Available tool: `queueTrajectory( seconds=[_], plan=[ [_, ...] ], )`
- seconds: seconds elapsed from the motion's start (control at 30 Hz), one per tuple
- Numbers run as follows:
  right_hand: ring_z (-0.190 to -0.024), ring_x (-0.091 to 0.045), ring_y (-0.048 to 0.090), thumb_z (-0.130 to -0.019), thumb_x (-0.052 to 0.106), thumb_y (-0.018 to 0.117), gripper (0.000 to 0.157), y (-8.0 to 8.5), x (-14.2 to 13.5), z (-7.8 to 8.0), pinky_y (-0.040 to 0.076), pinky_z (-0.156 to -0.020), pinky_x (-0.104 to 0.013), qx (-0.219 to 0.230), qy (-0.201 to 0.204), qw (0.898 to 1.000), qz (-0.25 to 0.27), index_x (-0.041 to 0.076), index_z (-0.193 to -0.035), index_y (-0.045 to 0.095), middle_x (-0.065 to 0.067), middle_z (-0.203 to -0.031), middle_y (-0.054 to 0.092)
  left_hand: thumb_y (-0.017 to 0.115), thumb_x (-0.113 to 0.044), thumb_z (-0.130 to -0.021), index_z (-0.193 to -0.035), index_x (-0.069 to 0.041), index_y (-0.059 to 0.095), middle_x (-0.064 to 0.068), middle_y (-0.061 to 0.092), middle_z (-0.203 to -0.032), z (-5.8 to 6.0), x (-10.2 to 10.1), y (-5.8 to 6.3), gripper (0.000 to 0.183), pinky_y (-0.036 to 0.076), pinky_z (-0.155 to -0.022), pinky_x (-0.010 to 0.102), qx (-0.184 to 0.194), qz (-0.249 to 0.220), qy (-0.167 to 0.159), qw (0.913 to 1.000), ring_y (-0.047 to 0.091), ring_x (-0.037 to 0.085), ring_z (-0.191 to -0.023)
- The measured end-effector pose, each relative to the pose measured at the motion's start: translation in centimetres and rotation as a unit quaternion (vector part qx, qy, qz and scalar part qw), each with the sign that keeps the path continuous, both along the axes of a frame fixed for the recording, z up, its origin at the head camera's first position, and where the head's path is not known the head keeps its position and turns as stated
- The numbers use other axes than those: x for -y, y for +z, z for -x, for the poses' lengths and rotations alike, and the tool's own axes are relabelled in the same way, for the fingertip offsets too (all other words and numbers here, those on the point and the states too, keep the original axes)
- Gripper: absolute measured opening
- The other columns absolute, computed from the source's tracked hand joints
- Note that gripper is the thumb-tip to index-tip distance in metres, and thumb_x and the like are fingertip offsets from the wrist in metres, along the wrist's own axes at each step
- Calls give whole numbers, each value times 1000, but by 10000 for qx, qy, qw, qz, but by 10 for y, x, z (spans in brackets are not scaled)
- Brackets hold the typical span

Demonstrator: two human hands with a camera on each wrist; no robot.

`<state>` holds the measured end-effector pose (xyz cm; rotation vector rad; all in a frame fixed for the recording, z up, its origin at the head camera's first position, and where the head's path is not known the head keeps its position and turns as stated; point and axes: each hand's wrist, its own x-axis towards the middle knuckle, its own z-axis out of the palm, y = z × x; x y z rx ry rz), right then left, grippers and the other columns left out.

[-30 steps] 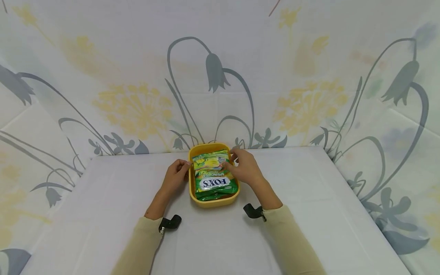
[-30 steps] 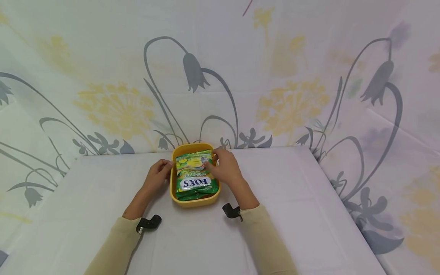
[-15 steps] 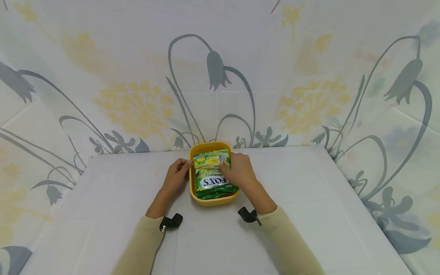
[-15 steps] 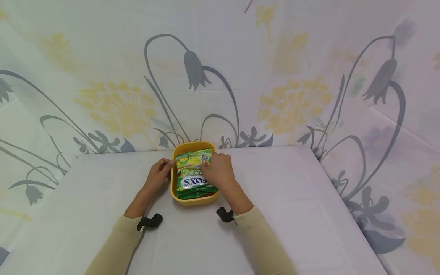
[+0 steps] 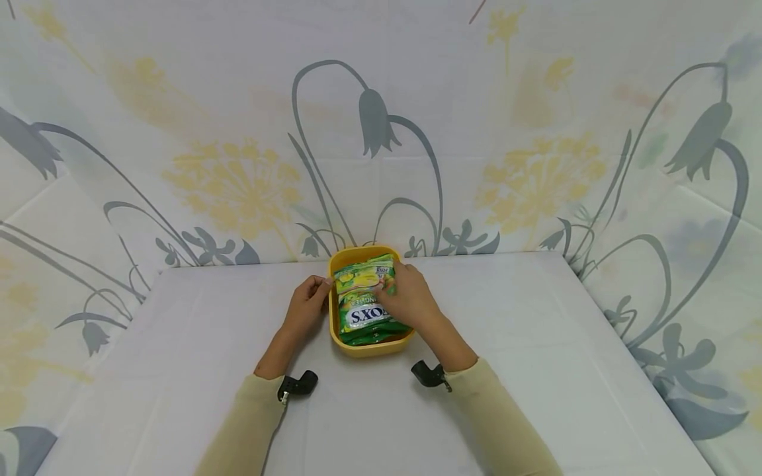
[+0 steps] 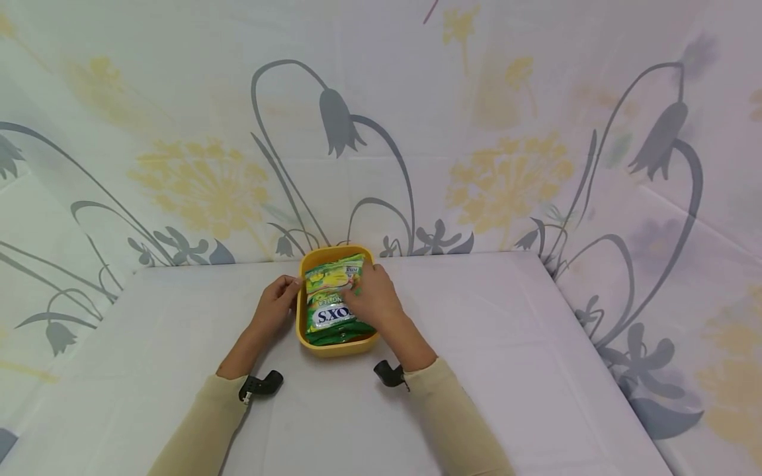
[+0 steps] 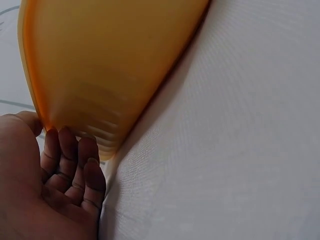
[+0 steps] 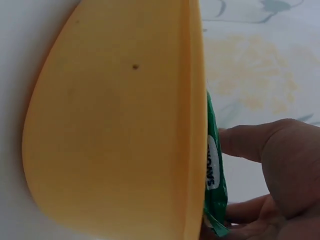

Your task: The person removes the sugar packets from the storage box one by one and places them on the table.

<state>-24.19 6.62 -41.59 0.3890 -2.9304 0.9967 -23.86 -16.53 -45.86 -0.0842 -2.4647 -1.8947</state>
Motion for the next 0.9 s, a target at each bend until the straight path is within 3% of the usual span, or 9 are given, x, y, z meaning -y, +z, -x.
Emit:
queueTrajectory(
  seconds=[0.13,0.33,0.4,0.6,0.77,0.9],
  plan=[
    [-117,-33,58,-92,34,70,77,0,0,-1,49,-99,-47,458,-83,9971,606,-5,-148,36,-22,-130,57,50,-26,-106,-107,1,59,4,56,-83,1,0,-1,28,49,-71,35,26,-1,-4,10000,55,29,-83],
    [-114,-30,58,-92,36,70,78,-2,0,-1,51,-96,-47,1182,-414,9834,1316,-1,-151,34,-20,-133,56,49,-26,-106,-108,1,59,4,56,-82,0,0,0,29,49,-70,34,-26,60,-34,10000,54,26,-80],
    [-112,-28,59,-92,33,70,75,-4,1,0,51,-94,-45,1263,-414,9798,1496,0,-150,35,-18,-131,56,49,-26,-107,-108,1,59,5,56,-82,3,1,-5,30,48,-70,34,-59,94,-39,9999,54,26,-79],
    [-112,-27,59,-92,23,71,73,-6,3,0,51,-96,-44,1194,-401,9750,1833,1,-150,33,-17,-131,55,49,-36,-106,-109,-1,60,5,56,-83,21,7,-33,36,47,-67,30,-104,56,83,9999,53,23,-78],
    [-114,-28,58,-92,20,72,73,-5,4,-1,50,-96,-44,1203,-419,9713,2008,1,-150,32,-18,-133,53,52,-43,-104,-106,-5,61,6,57,-83,22,8,-39,39,45,-66,26,-219,136,186,9995,53,22,-78],
    [-111,-28,61,-92,16,72,72,-5,2,-1,54,-91,-41,1341,-387,9599,2429,3,-150,32,-18,-133,55,52,-46,-103,-104,-6,62,7,58,-83,22,8,-39,41,45,-66,26,-288,165,205,9992,53,22,-78]
  ],
)
